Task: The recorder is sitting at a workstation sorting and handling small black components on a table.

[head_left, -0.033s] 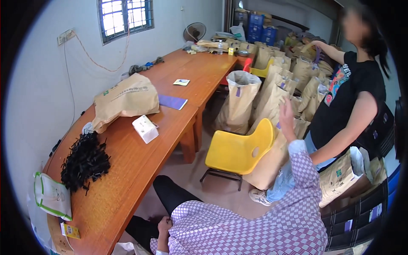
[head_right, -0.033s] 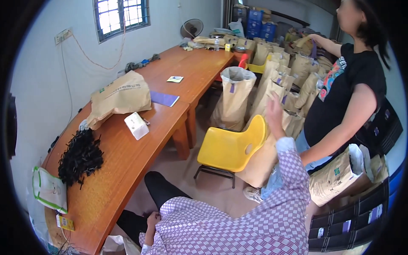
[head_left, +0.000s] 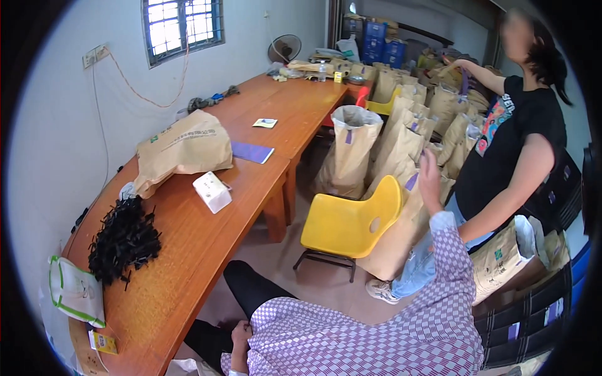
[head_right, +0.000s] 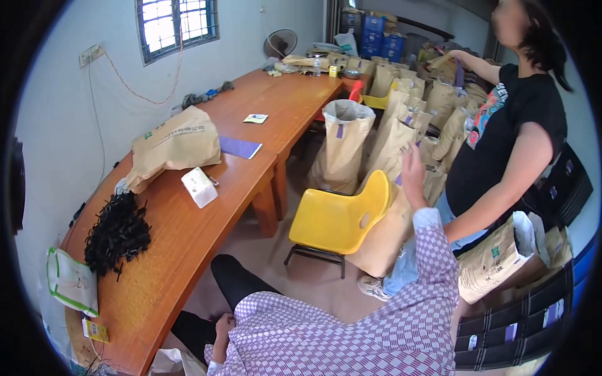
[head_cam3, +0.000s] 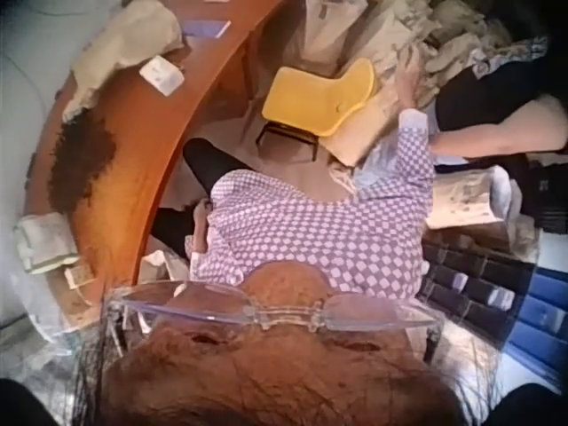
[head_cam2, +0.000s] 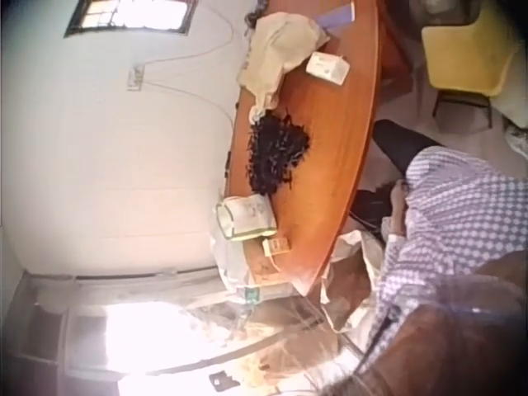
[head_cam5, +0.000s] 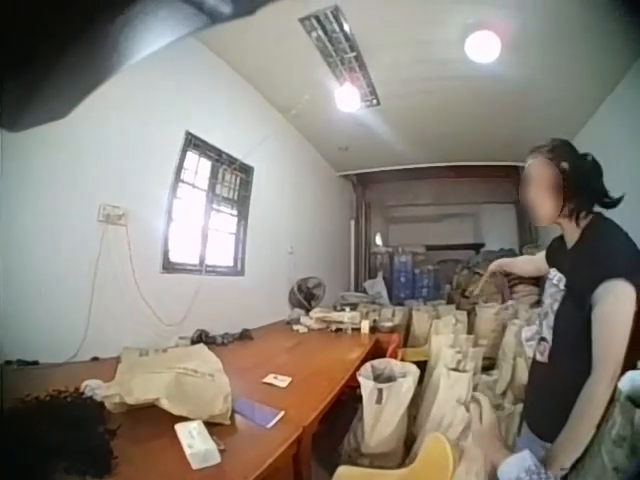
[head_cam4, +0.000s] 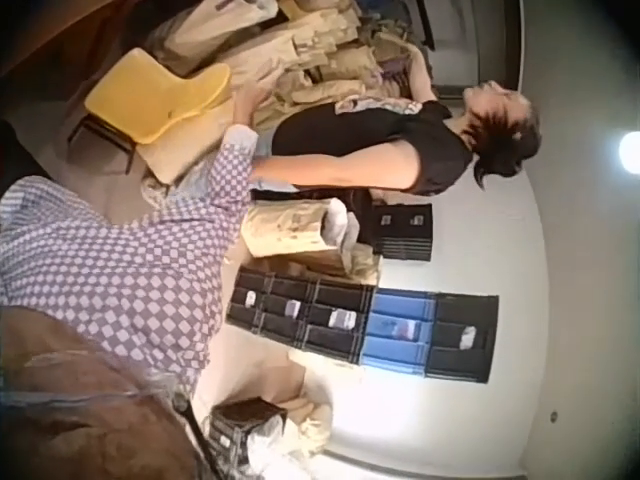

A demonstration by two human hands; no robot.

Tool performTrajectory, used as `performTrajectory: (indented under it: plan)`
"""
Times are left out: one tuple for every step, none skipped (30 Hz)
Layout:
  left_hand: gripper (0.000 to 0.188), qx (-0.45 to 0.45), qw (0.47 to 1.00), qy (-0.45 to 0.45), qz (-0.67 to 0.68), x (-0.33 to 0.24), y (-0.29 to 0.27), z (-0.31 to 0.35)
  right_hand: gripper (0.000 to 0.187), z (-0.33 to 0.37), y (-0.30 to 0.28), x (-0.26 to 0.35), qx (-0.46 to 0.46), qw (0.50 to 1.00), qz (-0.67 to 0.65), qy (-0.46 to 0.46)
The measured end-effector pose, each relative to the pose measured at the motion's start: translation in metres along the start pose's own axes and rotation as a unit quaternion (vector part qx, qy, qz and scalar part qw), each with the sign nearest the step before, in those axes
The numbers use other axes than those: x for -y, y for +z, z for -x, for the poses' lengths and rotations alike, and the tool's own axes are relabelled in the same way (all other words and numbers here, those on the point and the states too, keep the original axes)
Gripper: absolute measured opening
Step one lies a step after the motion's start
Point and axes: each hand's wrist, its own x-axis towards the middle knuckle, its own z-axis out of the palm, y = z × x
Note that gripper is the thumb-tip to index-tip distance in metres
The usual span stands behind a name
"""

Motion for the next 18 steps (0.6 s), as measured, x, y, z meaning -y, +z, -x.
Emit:
performTrajectory:
  plan:
    - [0.021,0.006,1.000,0.000,0.005,0.000,0.000,-0.004,0.029,0.015,-0.027,-0.025,0.006,0.997,0.048,0.052]
    - [0.021,0.009,1.000,0.004,0.004,-0.002,0.000,-0.005,0.028,0.028,-0.045,-0.044,0.012,0.991,0.089,0.103]
    - [0.021,0.009,1.000,-0.001,0.017,-0.005,-0.002,-0.005,0.028,0.039,-0.059,-0.061,0.010,0.990,0.094,0.105]
    - [0.021,0.007,1.000,-0.008,0.029,-0.008,-0.004,-0.004,0.028,0.050,-0.068,-0.078,-0.002,0.988,0.125,0.093]
    - [0.021,0.007,0.999,-0.006,0.033,-0.007,-0.003,-0.007,0.029,0.061,-0.077,-0.091,-0.015,0.984,0.156,0.083]
    - [0.021,0.008,1.000,-0.007,0.030,-0.006,-0.002,-0.007,0.029,0.071,-0.080,-0.098,-0.014,0.984,0.156,0.085]
    - [0.021,0.000,0.999,0.004,0.040,-0.008,-0.001,-0.007,0.029,0.077,-0.081,-0.102,0.020,0.977,0.185,0.107]
    - [0.021,-0.007,0.999,0.014,0.050,-0.009,-0.001,-0.006,0.030,0.082,-0.080,-0.107,0.054,0.967,0.212,0.128]
    - [0.021,-0.014,0.999,0.025,0.039,-0.010,-0.002,-0.006,0.030,0.086,-0.074,-0.111,0.055,0.968,0.210,0.129]
    - [0.021,-0.016,0.999,0.023,0.037,-0.009,-0.003,-0.004,0.030,0.088,-0.066,-0.108,0.048,0.971,0.193,0.134]
    - [0.020,-0.030,0.998,0.047,0.038,-0.008,-0.003,-0.003,0.031,0.089,-0.059,-0.106,0.040,0.973,0.177,0.140]
    - [0.019,-0.043,0.996,0.073,0.039,-0.008,-0.003,-0.002,0.031,0.086,-0.051,-0.104,0.042,0.974,0.174,0.141]
    - [0.018,-0.049,0.995,0.078,0.044,-0.004,-0.002,-0.003,0.031,0.080,-0.045,-0.101,0.043,0.977,0.156,0.140]
    - [0.018,-0.049,0.995,0.078,0.042,-0.005,-0.004,-0.001,0.031,0.073,-0.038,-0.099,0.043,0.980,0.138,0.138]
    - [0.018,-0.052,0.995,0.077,0.046,-0.006,-0.005,0.000,0.031,0.067,-0.033,-0.095,0.043,0.980,0.138,0.139]
    - [0.017,-0.056,0.994,0.077,0.051,-0.007,-0.007,0.001,0.032,0.059,-0.028,-0.089,0.038,0.985,0.113,0.125]
    - [0.017,-0.057,0.994,0.079,0.051,-0.005,-0.006,0.000,0.033,0.049,-0.024,-0.084,0.032,0.990,0.089,0.109]
    - [0.017,-0.064,0.993,0.085,0.053,-0.003,-0.005,0.000,0.033,0.039,-0.020,-0.082,0.030,0.990,0.088,0.108]
